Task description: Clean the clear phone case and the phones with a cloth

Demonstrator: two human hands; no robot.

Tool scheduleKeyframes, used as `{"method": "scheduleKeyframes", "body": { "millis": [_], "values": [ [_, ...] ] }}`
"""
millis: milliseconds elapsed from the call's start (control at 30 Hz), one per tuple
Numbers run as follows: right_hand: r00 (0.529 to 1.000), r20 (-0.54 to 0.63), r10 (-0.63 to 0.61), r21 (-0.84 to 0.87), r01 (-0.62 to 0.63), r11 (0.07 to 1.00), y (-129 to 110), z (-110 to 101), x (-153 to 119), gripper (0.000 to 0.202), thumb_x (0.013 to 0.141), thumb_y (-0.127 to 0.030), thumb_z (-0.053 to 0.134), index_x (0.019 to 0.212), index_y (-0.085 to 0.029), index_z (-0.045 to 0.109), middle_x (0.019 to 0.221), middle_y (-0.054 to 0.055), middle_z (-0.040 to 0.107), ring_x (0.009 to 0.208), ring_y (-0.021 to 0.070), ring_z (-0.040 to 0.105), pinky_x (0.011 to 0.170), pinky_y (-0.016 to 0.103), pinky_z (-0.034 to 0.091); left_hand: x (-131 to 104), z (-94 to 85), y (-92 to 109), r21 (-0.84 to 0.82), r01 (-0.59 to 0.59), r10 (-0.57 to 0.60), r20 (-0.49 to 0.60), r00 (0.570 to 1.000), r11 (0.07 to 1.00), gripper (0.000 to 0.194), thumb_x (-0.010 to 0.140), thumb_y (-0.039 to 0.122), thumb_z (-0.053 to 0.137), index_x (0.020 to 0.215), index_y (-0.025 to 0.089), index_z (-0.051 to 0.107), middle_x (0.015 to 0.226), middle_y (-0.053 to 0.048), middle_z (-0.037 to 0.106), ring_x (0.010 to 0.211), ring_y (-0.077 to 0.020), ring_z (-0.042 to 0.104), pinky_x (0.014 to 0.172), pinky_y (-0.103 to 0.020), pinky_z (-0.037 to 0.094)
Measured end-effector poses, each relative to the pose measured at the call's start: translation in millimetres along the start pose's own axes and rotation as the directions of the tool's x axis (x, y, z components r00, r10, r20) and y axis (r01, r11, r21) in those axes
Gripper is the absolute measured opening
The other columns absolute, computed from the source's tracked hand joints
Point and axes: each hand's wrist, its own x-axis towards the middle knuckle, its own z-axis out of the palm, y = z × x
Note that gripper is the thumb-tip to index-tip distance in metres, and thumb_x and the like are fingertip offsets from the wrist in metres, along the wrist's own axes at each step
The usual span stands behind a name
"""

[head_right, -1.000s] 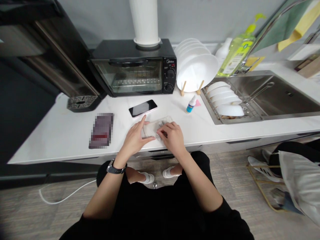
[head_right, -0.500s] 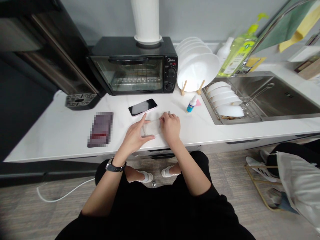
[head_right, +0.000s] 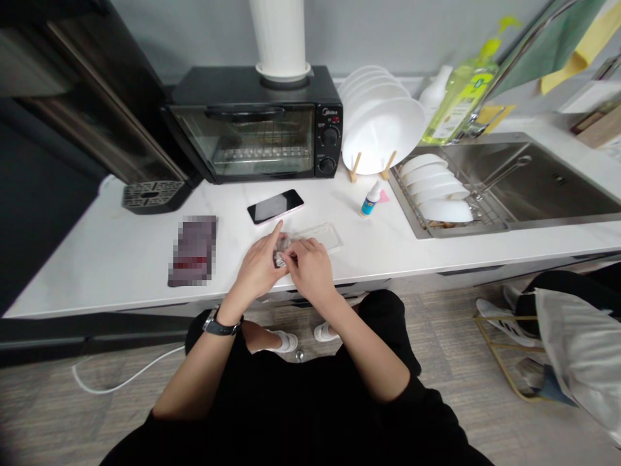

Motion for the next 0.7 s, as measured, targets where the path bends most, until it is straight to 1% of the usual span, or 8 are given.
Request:
{"method": "scheduleKeyframes", "body": {
  "millis": [100, 167, 267, 333, 400, 533, 700],
  "values": [
    [0.997, -0.053, 0.057, -0.081, -0.061, 0.995, 14.4, -11.6, -7.8, 0.015, 0.108, -0.029, 0.062, 0.096, -0.023, 0.070, 0.097, 0.008, 0.079, 0.098, 0.0295, 0.066, 0.090, 0.041, 0.047, -0.7, -1.1, 0.4, -0.024, -0.017, 0.017, -0.003, 1.000, 1.000, 0.107, 0.092, 0.032, 0.085, 0.177, 0.023, 0.021, 0.157, -0.013, 0.067, 0.143, -0.0355, 0.063, 0.122, -0.055, 0.049],
    [0.990, -0.110, 0.090, -0.161, -0.107, 0.981, 28.0, -21.8, -13.0, 0.017, 0.107, -0.031, 0.063, 0.095, -0.022, 0.070, 0.095, 0.010, 0.079, 0.097, 0.0304, 0.065, 0.088, 0.041, 0.046, -0.7, -2.5, 1.5, -0.029, -0.017, 0.017, 0.002, 1.000, 0.999, 0.112, 0.090, 0.037, 0.089, 0.177, 0.024, 0.020, 0.158, -0.014, 0.067, 0.145, -0.0360, 0.062, 0.123, -0.055, 0.048],
    [0.974, -0.189, 0.127, -0.274, -0.176, 0.945, 50.2, -36.2, -15.1, 0.017, 0.106, -0.030, 0.063, 0.094, -0.022, 0.071, 0.094, 0.011, 0.080, 0.096, 0.0315, 0.065, 0.084, 0.041, 0.043, 0.0, -4.4, 2.5, -0.036, -0.009, 0.010, 0.013, 1.000, 0.999, 0.113, 0.089, 0.037, 0.091, 0.176, 0.024, 0.022, 0.158, -0.013, 0.067, 0.145, -0.0357, 0.063, 0.124, -0.055, 0.047],
    [0.965, -0.222, 0.139, -0.319, -0.207, 0.925, 61.9, -41.9, -10.1, 0.018, 0.106, -0.029, 0.061, 0.094, -0.021, 0.071, 0.096, 0.013, 0.080, 0.097, 0.0321, 0.064, 0.083, 0.041, 0.042, 0.6, -4.7, 2.2, -0.039, -0.007, 0.007, 0.008, 1.000, 0.999, 0.113, 0.089, 0.037, 0.091, 0.176, 0.025, 0.022, 0.157, -0.012, 0.068, 0.145, -0.0354, 0.063, 0.124, -0.055, 0.046],
    [0.962, -0.232, 0.142, -0.348, -0.219, 0.912, 68.8, -43.8, -0.6, 0.018, 0.106, -0.029, 0.060, 0.097, -0.021, 0.072, 0.098, 0.014, 0.080, 0.098, 0.0328, 0.064, 0.083, 0.041, 0.040, 1.2, -4.3, 1.6, -0.043, -0.011, 0.011, 0.001, 1.000, 0.999, 0.113, 0.089, 0.036, 0.091, 0.177, 0.027, 0.021, 0.157, -0.012, 0.068, 0.145, -0.0351, 0.063, 0.124, -0.055, 0.046],
    [0.971, -0.197, 0.132, -0.351, -0.196, 0.916, 67.5, -40.7, 21.6, 0.017, 0.107, -0.028, 0.058, 0.103, -0.019, 0.073, 0.105, 0.014, 0.079, 0.102, 0.0332, 0.063, 0.085, 0.042, 0.040, 2.2, -3.3, 0.9, -0.051, -0.016, 0.016, -0.001, 1.000, 0.999, 0.115, 0.087, 0.036, 0.092, 0.177, 0.027, 0.022, 0.157, -0.012, 0.068, 0.144, -0.0352, 0.064, 0.124, -0.055, 0.047],
    [0.991, -0.098, 0.095, -0.301, -0.121, 0.946, 48.8, -28.8, 34.9, 0.013, 0.107, -0.025, 0.060, 0.103, -0.020, 0.072, 0.107, 0.012, 0.079, 0.105, 0.0322, 0.064, 0.087, 0.041, 0.040, 2.7, -3.4, 0.5, -0.049, -0.010, 0.009, -0.006, 1.000, 0.999, 0.116, 0.085, 0.034, 0.094, 0.176, 0.025, 0.023, 0.155, -0.013, 0.070, 0.143, -0.0342, 0.066, 0.123, -0.054, 0.047]
  ]
}}
